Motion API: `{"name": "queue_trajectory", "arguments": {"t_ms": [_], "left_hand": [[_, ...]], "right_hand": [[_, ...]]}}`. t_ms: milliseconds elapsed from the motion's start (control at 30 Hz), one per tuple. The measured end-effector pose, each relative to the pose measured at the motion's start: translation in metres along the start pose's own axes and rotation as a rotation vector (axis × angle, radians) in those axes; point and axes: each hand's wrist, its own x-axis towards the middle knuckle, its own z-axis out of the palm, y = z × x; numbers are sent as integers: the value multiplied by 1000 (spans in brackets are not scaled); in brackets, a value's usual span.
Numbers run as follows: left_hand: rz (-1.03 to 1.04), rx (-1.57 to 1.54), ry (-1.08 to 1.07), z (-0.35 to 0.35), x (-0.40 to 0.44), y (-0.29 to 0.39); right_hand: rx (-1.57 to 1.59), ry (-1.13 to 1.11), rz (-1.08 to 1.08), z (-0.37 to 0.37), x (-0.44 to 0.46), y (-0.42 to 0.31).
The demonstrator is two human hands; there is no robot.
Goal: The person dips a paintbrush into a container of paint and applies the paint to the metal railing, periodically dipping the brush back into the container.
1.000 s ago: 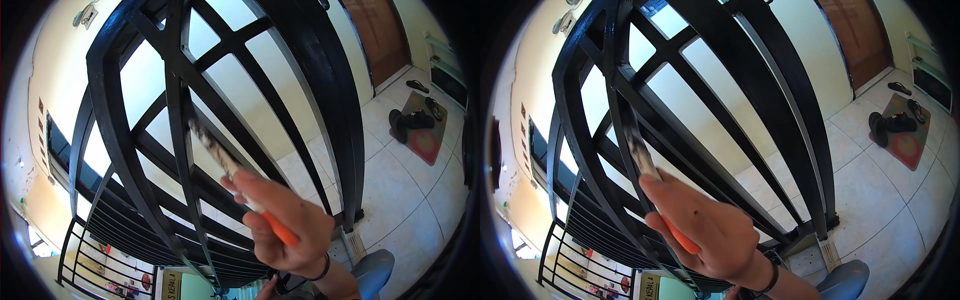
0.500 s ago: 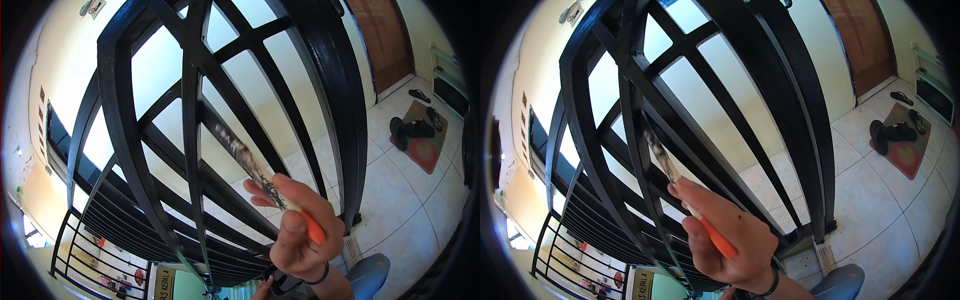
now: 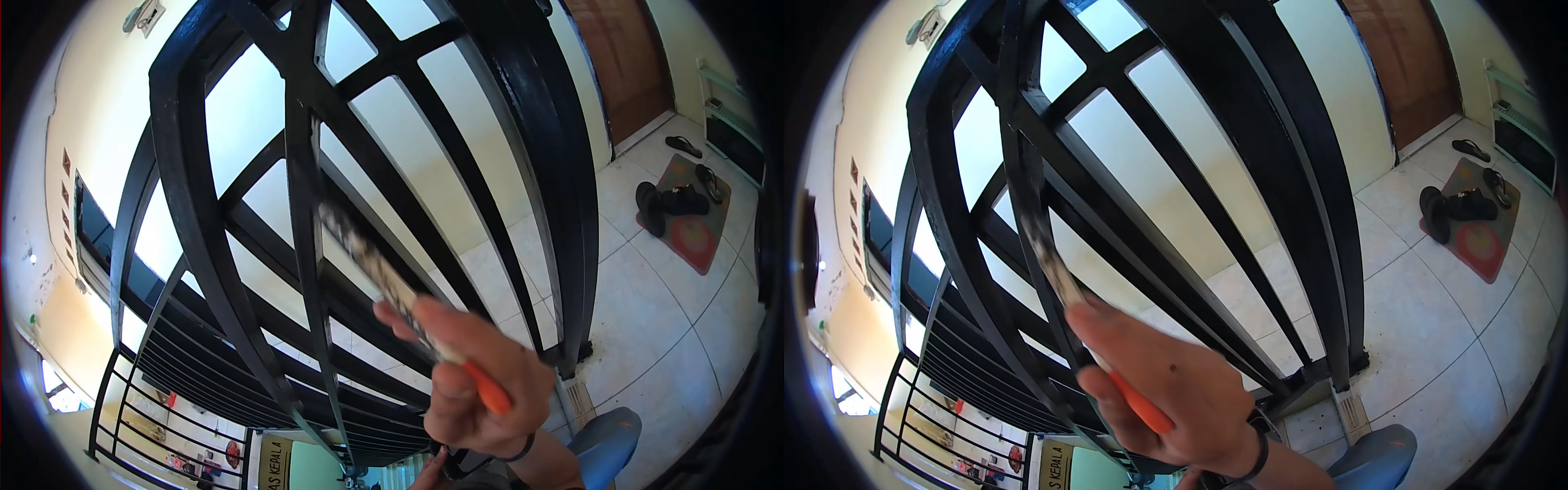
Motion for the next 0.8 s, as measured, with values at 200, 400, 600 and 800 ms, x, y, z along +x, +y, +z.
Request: {"name": "queue_trajectory", "arguments": {"t_ms": [200, 400, 600, 800], "left_hand": [[-5, -3, 2, -1, -1, 0], [7, 21, 7, 0, -2, 4], [4, 23, 19, -2, -5, 1], [2, 15, 18, -1, -4, 0]], "right_hand": [[36, 157, 73, 2, -11, -1], [43, 182, 106, 18, -14, 8], [102, 275, 136, 20, -2, 12], [148, 335, 123, 20, -10, 13]]}}
